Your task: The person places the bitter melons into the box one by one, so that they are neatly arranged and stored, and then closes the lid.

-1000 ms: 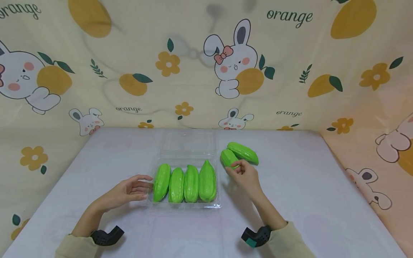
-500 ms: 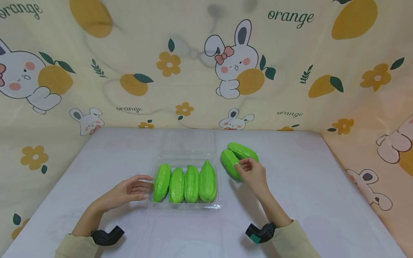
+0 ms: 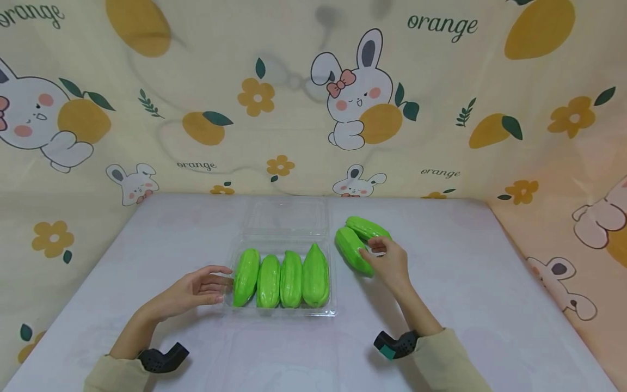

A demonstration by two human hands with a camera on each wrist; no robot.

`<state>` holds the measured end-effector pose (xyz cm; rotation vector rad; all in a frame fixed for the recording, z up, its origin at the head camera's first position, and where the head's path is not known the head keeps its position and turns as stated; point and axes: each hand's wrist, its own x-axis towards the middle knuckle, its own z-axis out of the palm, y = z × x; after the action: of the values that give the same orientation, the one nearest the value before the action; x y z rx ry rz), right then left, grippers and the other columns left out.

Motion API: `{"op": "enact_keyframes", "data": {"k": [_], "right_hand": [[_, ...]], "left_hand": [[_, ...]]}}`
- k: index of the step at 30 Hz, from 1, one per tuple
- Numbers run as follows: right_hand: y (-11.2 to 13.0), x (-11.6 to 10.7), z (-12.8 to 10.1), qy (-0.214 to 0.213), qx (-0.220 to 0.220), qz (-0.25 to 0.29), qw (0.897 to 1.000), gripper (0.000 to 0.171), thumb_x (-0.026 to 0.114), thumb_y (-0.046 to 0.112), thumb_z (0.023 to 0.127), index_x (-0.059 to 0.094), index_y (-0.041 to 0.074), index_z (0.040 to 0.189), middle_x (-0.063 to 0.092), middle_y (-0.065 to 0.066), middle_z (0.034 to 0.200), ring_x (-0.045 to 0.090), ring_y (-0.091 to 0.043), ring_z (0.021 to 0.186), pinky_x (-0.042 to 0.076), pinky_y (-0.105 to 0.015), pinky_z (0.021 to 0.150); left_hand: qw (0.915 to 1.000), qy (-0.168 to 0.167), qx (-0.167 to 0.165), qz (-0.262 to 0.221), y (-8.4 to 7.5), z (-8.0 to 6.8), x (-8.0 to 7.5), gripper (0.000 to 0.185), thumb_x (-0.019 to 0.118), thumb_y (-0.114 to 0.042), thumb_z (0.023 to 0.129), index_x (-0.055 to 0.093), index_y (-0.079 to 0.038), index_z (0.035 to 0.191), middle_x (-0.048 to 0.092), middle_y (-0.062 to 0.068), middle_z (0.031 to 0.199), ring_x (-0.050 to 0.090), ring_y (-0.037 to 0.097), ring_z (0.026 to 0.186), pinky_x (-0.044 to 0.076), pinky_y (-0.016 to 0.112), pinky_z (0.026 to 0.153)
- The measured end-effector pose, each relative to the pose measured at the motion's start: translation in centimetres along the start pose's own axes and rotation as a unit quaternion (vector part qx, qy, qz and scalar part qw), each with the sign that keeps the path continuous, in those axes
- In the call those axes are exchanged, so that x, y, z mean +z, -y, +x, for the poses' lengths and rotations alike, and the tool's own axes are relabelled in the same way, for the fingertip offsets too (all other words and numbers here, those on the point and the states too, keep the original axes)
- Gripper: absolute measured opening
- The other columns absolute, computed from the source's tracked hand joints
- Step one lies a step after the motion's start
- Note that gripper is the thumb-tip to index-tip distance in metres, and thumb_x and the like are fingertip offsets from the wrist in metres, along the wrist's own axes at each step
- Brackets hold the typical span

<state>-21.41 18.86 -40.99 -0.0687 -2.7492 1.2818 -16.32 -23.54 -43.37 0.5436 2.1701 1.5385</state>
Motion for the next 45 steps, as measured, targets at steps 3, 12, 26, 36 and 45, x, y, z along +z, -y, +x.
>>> {"op": "enact_keyframes", "data": {"k": [3, 12, 26, 36, 45], "right_hand": [[-0.3, 0.2, 0.2, 0.016, 0.014, -0.004, 1.000, 0.042, 0.070, 0.021, 0.089, 0.059, -0.006, 0.118, 0.064, -0.027, 0.119, 0.062, -0.037, 0.111, 0.055, -0.030, 0.088], [-0.9, 0.7, 0.7, 0.034, 0.034, -0.015, 0.999, 0.045, 0.069, 0.022, 0.088, 0.057, -0.006, 0.122, 0.062, -0.028, 0.123, 0.061, -0.040, 0.114, 0.051, -0.046, 0.096], [-1.5, 1.9, 1.0, 0.060, 0.043, -0.018, 0.997, 0.058, 0.071, 0.026, 0.087, 0.052, -0.007, 0.130, 0.058, -0.029, 0.130, 0.057, -0.042, 0.119, 0.047, -0.049, 0.102], [-1.7, 2.2, 1.1, 0.047, 0.049, -0.015, 0.998, 0.056, 0.073, 0.024, 0.086, 0.053, -0.006, 0.129, 0.058, -0.028, 0.131, 0.057, -0.042, 0.119, 0.048, -0.049, 0.102], [-1.5, 2.0, 0.9, 0.043, 0.047, -0.011, 0.998, 0.056, 0.073, 0.025, 0.085, 0.055, -0.006, 0.128, 0.059, -0.028, 0.130, 0.059, -0.041, 0.118, 0.048, -0.048, 0.101]], "left_hand": [[1.0000, 0.000, -0.001, 0.000, 0.0, 0.0, 0.0, 0.063, 0.068, -0.020, 0.090, 0.038, 0.002, 0.140, 0.051, 0.033, 0.136, 0.052, 0.047, 0.125, 0.053, 0.019, 0.092], [1.0000, 0.000, -0.003, -0.007, 0.0, 0.0, 0.0, 0.063, 0.068, -0.019, 0.090, 0.038, 0.003, 0.140, 0.050, 0.033, 0.137, 0.051, 0.047, 0.126, 0.053, 0.019, 0.092], [1.0000, 0.001, -0.005, -0.007, 0.0, 0.0, 0.0, 0.063, 0.068, -0.020, 0.090, 0.037, 0.003, 0.140, 0.049, 0.034, 0.137, 0.051, 0.048, 0.126, 0.053, 0.021, 0.093], [1.0000, 0.003, -0.005, -0.006, 0.0, 0.0, -0.1, 0.064, 0.068, -0.021, 0.090, 0.037, 0.003, 0.140, 0.049, 0.034, 0.137, 0.051, 0.047, 0.127, 0.053, 0.020, 0.093], [1.0000, 0.001, -0.005, -0.008, 0.0, 0.0, 0.0, 0.064, 0.068, -0.021, 0.090, 0.037, 0.003, 0.140, 0.049, 0.034, 0.137, 0.051, 0.047, 0.127, 0.053, 0.020, 0.093]]}}
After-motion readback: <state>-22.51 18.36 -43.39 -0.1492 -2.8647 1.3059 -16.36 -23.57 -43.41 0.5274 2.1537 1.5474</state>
